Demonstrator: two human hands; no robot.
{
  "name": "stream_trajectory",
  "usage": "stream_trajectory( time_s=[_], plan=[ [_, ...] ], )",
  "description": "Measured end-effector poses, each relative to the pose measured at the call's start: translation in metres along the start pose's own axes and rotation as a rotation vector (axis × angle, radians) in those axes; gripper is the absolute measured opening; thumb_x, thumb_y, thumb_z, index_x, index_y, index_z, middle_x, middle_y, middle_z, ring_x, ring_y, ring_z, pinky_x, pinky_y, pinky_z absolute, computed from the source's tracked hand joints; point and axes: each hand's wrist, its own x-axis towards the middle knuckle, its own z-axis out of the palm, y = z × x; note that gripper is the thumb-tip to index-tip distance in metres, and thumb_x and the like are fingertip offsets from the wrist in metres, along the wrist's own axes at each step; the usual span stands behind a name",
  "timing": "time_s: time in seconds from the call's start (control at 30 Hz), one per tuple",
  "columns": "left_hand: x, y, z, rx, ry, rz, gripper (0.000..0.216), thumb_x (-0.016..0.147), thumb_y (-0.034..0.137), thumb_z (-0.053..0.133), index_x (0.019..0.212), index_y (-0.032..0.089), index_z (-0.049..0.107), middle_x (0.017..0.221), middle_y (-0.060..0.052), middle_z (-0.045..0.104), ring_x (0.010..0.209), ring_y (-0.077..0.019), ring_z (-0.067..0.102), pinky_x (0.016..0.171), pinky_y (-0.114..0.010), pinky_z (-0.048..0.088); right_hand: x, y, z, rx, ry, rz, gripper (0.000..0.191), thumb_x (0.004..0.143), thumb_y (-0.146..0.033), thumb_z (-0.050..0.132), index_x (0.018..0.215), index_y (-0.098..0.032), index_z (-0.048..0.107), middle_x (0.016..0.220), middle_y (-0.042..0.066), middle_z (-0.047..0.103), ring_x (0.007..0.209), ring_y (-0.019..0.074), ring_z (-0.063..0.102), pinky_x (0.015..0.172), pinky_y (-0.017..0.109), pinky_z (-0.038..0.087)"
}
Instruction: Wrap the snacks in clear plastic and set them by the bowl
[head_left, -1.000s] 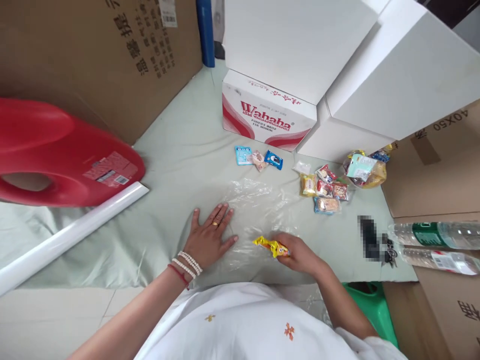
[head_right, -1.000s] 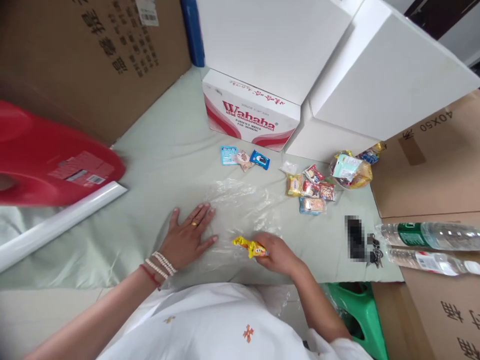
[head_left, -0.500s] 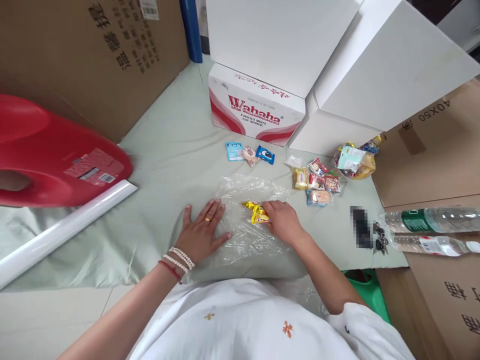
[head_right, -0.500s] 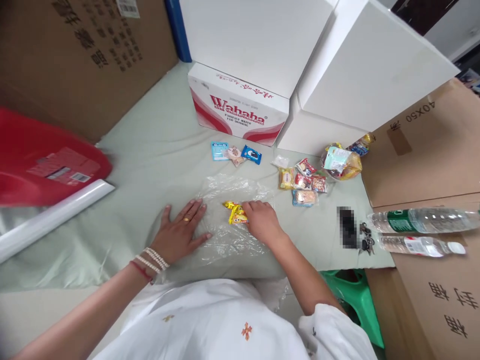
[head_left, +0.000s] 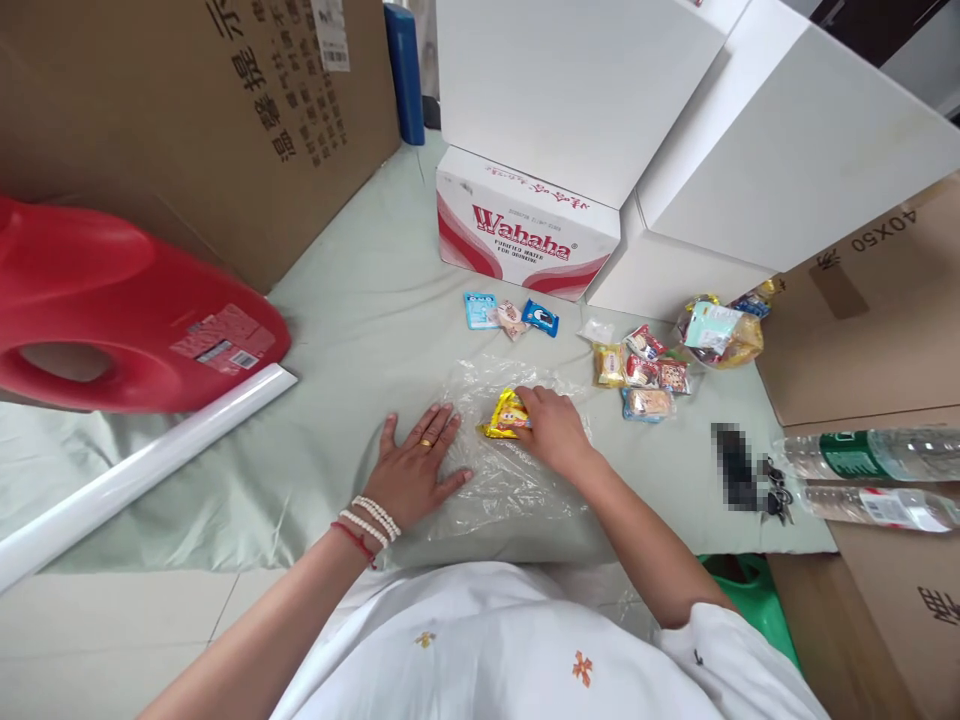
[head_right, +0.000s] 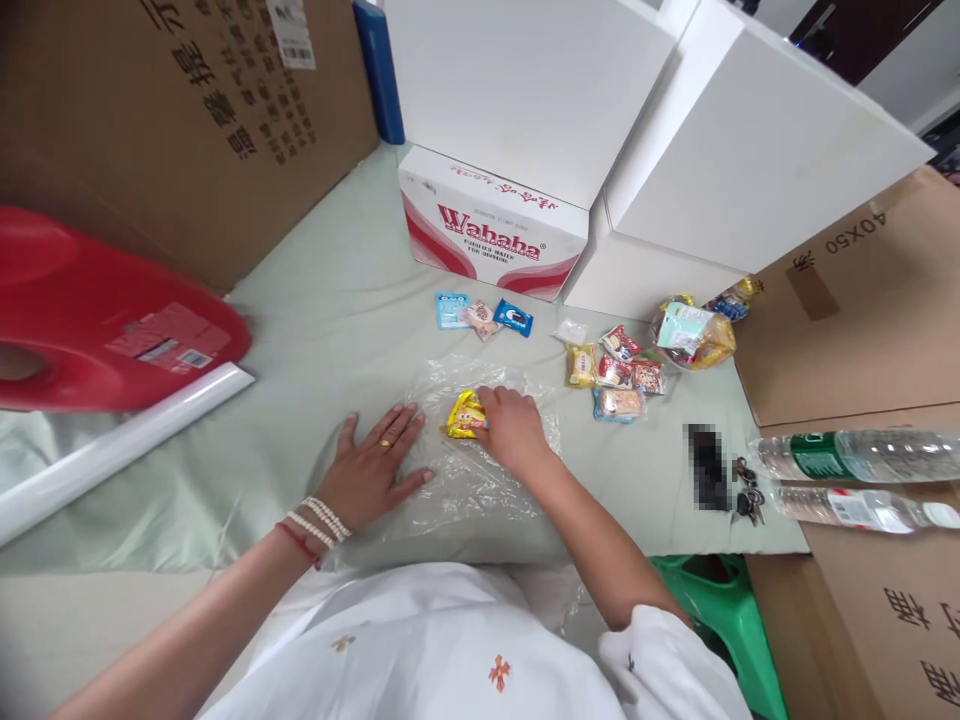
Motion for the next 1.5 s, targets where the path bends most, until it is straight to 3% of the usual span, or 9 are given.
stream_trajectory(
  time_s=[0.13,0.4,0.73,0.97,1.1,1.2,1.33,1.43,1.5],
  plan=[
    [0.000,0.000,0.001,-0.019,0.010,0.007,0.079,0.098,0.064,0.043,0.163,0.022,0.030,0.168,-0.017,0.030,0.155,-0.0359,0.032,0.123,-0.070,-0.007,0.004,-0.012,0.017,-0.034,-0.043,-0.087,0.069,0.091,-0.053,0.070,0.147,-0.020,0.048,0.124,0.014,0.066,0.116,0.0330,0.056,0.095,0.043,0.043],
    [-0.001,0.000,0.001,-0.036,0.047,0.006,0.076,0.098,0.061,0.047,0.162,0.022,0.033,0.168,-0.016,0.032,0.154,-0.0355,0.034,0.124,-0.069,-0.008,-0.013,0.003,0.032,-0.044,-0.026,-0.235,0.053,0.097,-0.027,0.064,0.148,-0.018,0.051,0.135,0.015,0.063,0.121,0.0315,0.053,0.103,0.046,0.042],
    [-0.004,-0.006,0.003,-0.057,0.082,0.040,0.082,0.094,0.063,0.052,0.163,0.022,0.031,0.165,-0.018,0.038,0.152,-0.0380,0.037,0.124,-0.070,-0.002,-0.022,0.015,0.044,0.011,0.063,-0.356,0.077,0.092,-0.049,0.072,0.155,-0.014,0.043,0.163,0.021,0.039,0.147,0.0361,0.036,0.124,0.062,0.021],
    [-0.007,-0.019,0.007,-0.058,0.114,0.132,0.082,0.093,0.063,0.054,0.162,0.022,0.033,0.165,-0.018,0.039,0.149,-0.0368,0.042,0.124,-0.068,0.001,-0.034,0.027,0.045,0.094,0.154,-0.391,0.058,0.091,-0.041,0.073,0.142,-0.021,0.055,0.158,0.016,0.046,0.148,0.0343,0.035,0.124,0.065,0.020],
    [-0.012,-0.014,-0.006,-0.030,0.254,0.102,0.073,0.093,0.050,0.060,0.158,0.024,0.041,0.164,-0.018,0.041,0.150,-0.0387,0.039,0.125,-0.067,0.009,-0.045,0.029,0.040,0.168,0.247,-0.417,0.047,0.094,-0.037,0.070,0.137,-0.023,0.056,0.150,0.015,0.052,0.143,0.0329,0.041,0.122,0.065,0.026],
    [-0.024,-0.006,-0.021,-0.056,0.361,0.176,0.062,0.095,0.032,0.059,0.155,0.026,0.045,0.160,-0.014,0.048,0.153,-0.0346,0.036,0.127,-0.062,0.013,-0.071,0.037,0.036,0.294,0.317,-0.409,0.035,0.098,-0.030,0.063,0.132,-0.024,0.056,0.132,0.013,0.062,0.127,0.0285,0.054,0.110,0.055,0.044],
    [-0.046,0.000,-0.024,-0.201,0.235,0.456,0.057,0.094,0.038,0.062,0.147,0.019,0.052,0.152,-0.014,0.057,0.144,-0.0251,0.048,0.127,-0.043,0.028,-0.119,0.054,0.049,0.375,0.199,-0.364,0.033,0.096,-0.032,0.067,0.126,-0.022,0.058,0.119,0.012,0.065,0.111,0.0274,0.060,0.094,0.049,0.054],
    [-0.054,-0.003,-0.013,-0.241,0.146,0.480,0.027,0.096,0.030,0.057,0.120,0.023,0.068,0.144,-0.010,0.064,0.139,-0.0230,0.054,0.126,-0.044,0.030,-0.142,0.059,0.068,0.387,0.158,-0.295,0.023,0.099,-0.026,0.062,0.121,-0.024,0.061,0.121,0.012,0.065,0.117,0.0285,0.059,0.098,0.050,0.054],
    [-0.051,-0.006,-0.009,-0.286,0.126,0.456,0.024,0.098,0.016,0.049,0.105,0.025,0.070,0.132,-0.007,0.072,0.132,-0.0191,0.061,0.124,-0.042,0.035,-0.146,0.058,0.076,0.417,0.196,-0.246,0.017,0.102,-0.020,0.053,0.113,-0.026,0.064,0.116,0.010,0.067,0.116,0.0266,0.061,0.098,0.049,0.054]
  ],
)
